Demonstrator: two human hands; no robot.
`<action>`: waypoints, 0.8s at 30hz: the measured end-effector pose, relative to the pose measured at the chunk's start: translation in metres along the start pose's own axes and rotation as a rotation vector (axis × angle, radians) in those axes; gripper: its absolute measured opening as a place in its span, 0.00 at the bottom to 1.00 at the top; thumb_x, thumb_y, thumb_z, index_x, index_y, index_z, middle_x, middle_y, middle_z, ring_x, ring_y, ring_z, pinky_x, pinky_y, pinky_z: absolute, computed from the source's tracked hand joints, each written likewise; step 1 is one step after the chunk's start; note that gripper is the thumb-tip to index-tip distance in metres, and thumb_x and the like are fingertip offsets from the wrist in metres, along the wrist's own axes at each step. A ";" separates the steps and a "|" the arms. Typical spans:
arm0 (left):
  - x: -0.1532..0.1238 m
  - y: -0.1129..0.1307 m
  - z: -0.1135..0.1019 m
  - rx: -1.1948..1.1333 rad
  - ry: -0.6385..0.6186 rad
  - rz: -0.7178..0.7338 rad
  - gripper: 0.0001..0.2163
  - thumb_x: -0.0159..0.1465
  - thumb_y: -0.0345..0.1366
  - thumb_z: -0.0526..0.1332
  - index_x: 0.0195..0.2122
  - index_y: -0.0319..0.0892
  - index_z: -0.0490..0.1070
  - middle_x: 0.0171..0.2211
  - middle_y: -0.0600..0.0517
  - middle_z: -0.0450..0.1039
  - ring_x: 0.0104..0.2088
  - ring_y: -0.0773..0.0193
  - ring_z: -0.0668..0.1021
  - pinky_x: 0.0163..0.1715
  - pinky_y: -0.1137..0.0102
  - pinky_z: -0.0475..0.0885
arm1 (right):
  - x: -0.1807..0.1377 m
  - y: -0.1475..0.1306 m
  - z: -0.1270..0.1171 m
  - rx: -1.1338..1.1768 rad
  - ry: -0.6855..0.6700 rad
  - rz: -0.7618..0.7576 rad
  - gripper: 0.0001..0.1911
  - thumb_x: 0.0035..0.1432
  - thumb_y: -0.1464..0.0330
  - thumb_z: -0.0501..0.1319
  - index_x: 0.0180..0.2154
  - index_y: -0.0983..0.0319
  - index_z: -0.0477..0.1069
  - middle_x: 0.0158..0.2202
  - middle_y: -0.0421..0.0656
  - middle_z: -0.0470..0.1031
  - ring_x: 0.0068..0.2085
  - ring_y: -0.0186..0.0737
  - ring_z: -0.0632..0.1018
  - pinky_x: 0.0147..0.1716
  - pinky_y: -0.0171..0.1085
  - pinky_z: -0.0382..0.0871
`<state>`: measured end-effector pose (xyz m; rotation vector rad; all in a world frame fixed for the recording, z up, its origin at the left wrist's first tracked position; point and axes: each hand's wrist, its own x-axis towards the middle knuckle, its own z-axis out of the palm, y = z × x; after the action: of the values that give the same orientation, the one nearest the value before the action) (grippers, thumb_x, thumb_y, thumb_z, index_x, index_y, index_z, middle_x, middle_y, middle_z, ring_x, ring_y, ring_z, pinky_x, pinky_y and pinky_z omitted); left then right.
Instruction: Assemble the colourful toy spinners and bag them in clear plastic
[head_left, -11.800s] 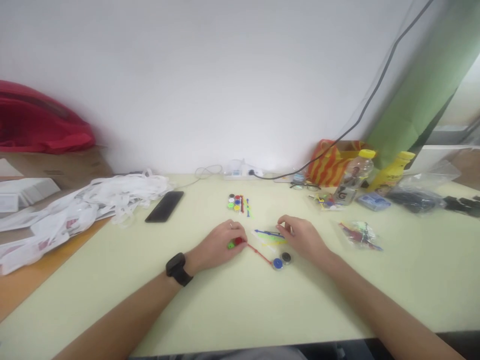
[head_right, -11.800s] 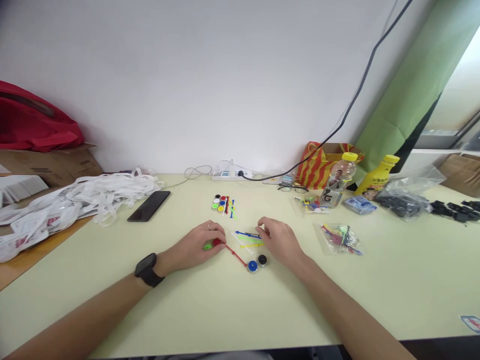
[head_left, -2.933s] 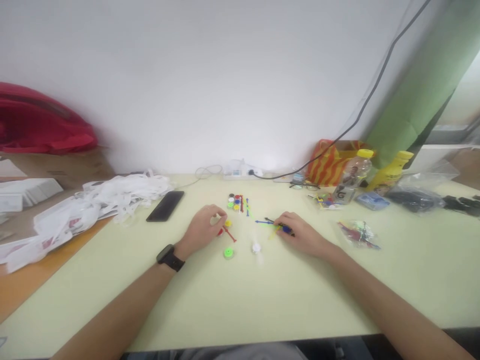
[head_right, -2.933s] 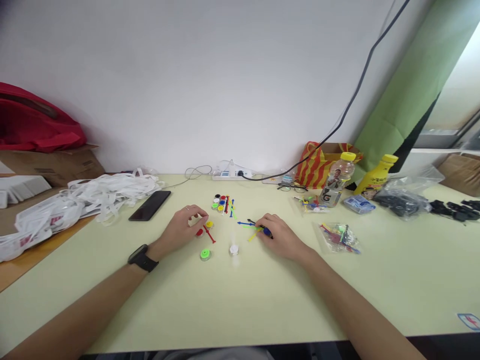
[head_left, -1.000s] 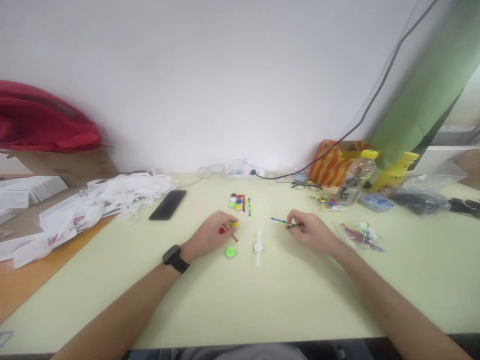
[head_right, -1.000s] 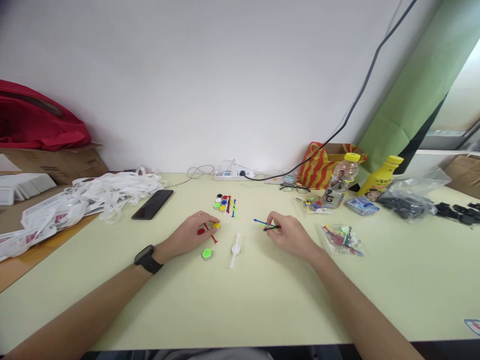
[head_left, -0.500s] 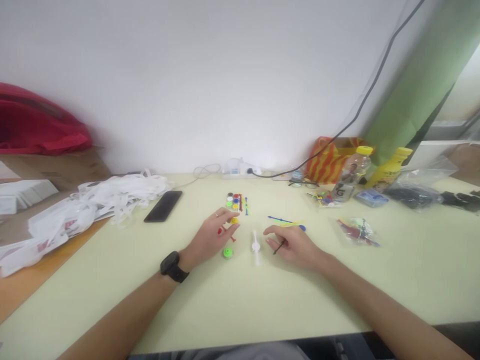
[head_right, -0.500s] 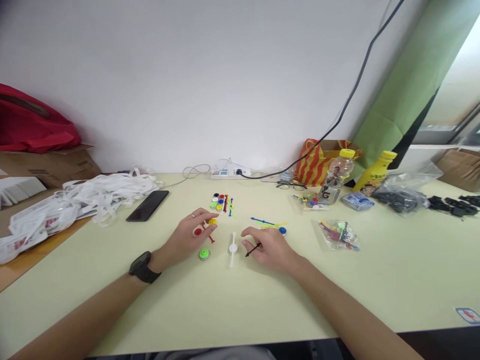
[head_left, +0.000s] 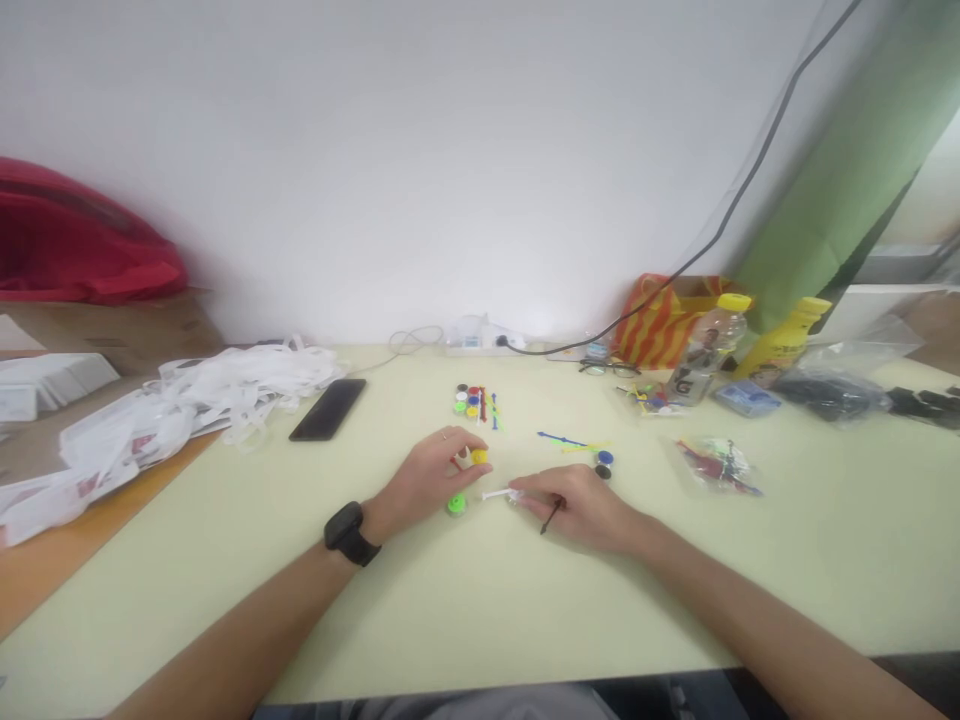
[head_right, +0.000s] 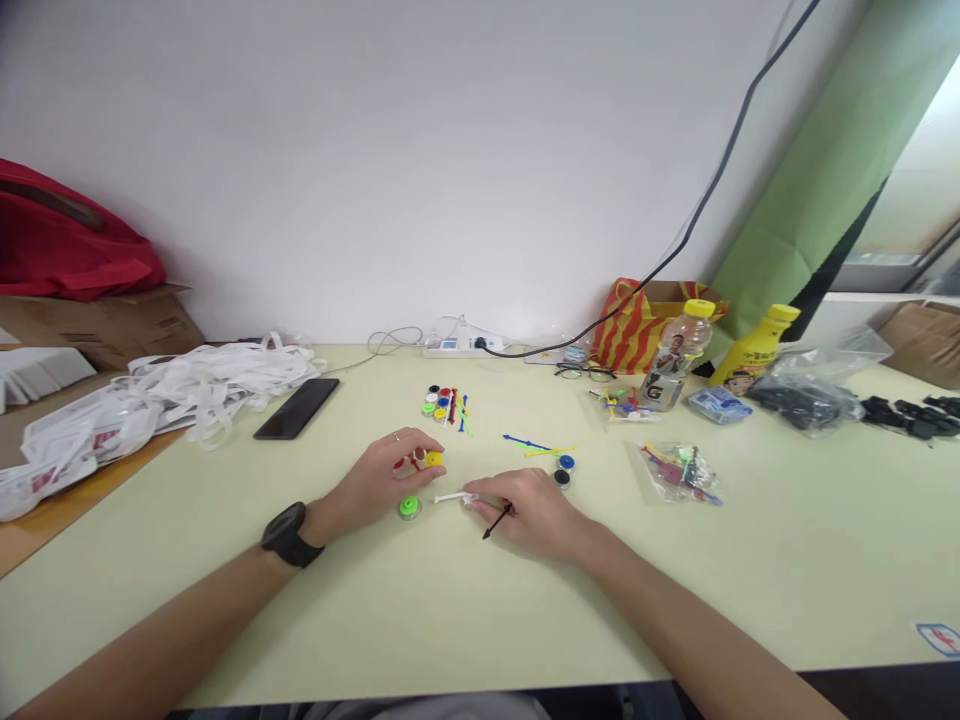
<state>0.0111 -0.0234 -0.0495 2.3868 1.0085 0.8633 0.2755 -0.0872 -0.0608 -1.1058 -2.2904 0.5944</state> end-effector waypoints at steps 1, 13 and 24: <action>0.000 0.000 0.001 0.000 -0.005 0.006 0.12 0.68 0.48 0.63 0.45 0.47 0.76 0.42 0.50 0.78 0.41 0.59 0.79 0.43 0.63 0.77 | 0.000 0.001 0.000 -0.002 0.006 0.006 0.17 0.72 0.60 0.54 0.49 0.54 0.81 0.27 0.40 0.77 0.27 0.38 0.71 0.30 0.34 0.62; -0.002 0.017 0.008 0.125 -0.200 0.206 0.10 0.72 0.44 0.61 0.49 0.50 0.79 0.44 0.48 0.79 0.48 0.53 0.77 0.50 0.58 0.73 | 0.006 0.047 -0.025 -0.211 0.252 0.324 0.17 0.64 0.62 0.59 0.52 0.54 0.77 0.33 0.43 0.81 0.33 0.45 0.78 0.35 0.39 0.67; -0.006 0.024 0.010 0.086 -0.253 0.220 0.14 0.70 0.40 0.62 0.57 0.50 0.74 0.47 0.47 0.79 0.50 0.52 0.76 0.53 0.57 0.73 | -0.005 0.070 -0.069 -0.269 0.145 0.377 0.11 0.63 0.61 0.58 0.32 0.59 0.74 0.26 0.39 0.72 0.28 0.39 0.72 0.29 0.36 0.59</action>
<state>0.0259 -0.0450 -0.0452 2.6340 0.7077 0.5787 0.3614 -0.0407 -0.0499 -1.6747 -2.0908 0.3324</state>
